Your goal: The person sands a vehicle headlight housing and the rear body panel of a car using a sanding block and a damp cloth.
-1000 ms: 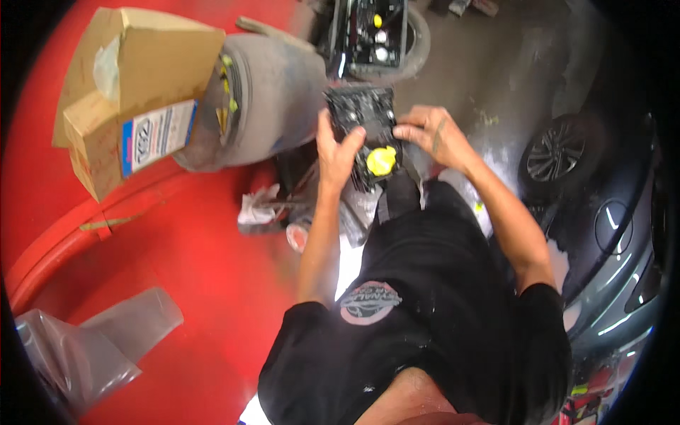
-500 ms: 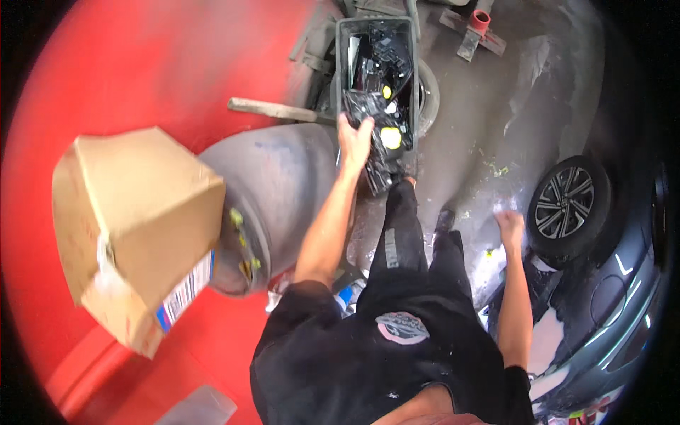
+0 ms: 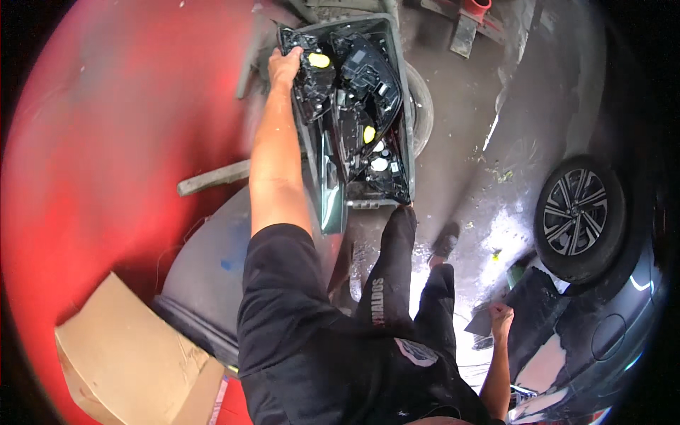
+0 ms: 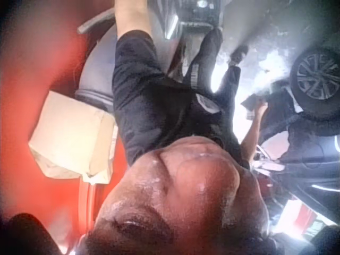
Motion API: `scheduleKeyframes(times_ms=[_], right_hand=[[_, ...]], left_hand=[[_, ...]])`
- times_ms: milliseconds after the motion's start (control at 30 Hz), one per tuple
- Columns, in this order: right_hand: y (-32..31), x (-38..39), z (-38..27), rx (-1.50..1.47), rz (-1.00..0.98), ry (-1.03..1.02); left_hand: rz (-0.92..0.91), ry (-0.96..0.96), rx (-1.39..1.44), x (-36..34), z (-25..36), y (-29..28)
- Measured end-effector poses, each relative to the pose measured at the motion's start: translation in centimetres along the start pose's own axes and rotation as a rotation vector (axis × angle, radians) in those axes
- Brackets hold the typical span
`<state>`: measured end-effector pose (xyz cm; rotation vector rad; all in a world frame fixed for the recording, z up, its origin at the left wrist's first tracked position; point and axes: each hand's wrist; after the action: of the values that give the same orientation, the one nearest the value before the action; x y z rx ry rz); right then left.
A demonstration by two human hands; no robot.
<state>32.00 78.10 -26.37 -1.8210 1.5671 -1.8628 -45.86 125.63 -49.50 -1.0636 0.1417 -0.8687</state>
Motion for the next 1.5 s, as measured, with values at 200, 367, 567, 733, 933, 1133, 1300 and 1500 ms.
scheduleKeyframes(times_ms=[200,367,567,733,933,1133,1300,1500], right_hand=[[1.2,-1.9,-5.1,0.067,-0.075,0.079],[1.5,-1.6,-6.8,0.043,0.078,0.047],[-0.3,1.8,-5.6,0.047,0.133,0.123],[0.5,8.8,2.5,-0.068,0.323,0.175],[1.1,11.4,6.4,-0.2,0.388,0.403],[8.5,19.7,16.9,-0.526,0.559,0.536],[15.0,25.0,24.7,-0.635,0.539,0.693],[35.5,36.8,28.3,-0.423,0.909,1.114]], left_hand=[[-0.222,-0.034,0.128,-4.9,-3.3,3.2],[-0.147,0.009,0.094,-6.1,-4.3,2.8],[-0.217,0.263,-0.213,3.4,-0.8,0.1],[-0.227,0.722,-0.116,22.4,1.7,0.4],[-1.296,0.42,0.096,45.6,8.5,-3.9],[-2.525,0.992,0.199,76.6,32.9,-19.0],[-3.164,1.439,0.534,93.8,37.2,-25.5],[-2.973,1.05,0.769,106.8,36.7,-26.0]])
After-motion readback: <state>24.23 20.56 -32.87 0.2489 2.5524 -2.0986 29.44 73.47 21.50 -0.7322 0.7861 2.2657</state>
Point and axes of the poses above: each hand's wrist, its own x-axis away from the middle knuckle, its own y-axis out of the palm, z = x × y, and after that the axes turned 3 degrees about y, right-handed
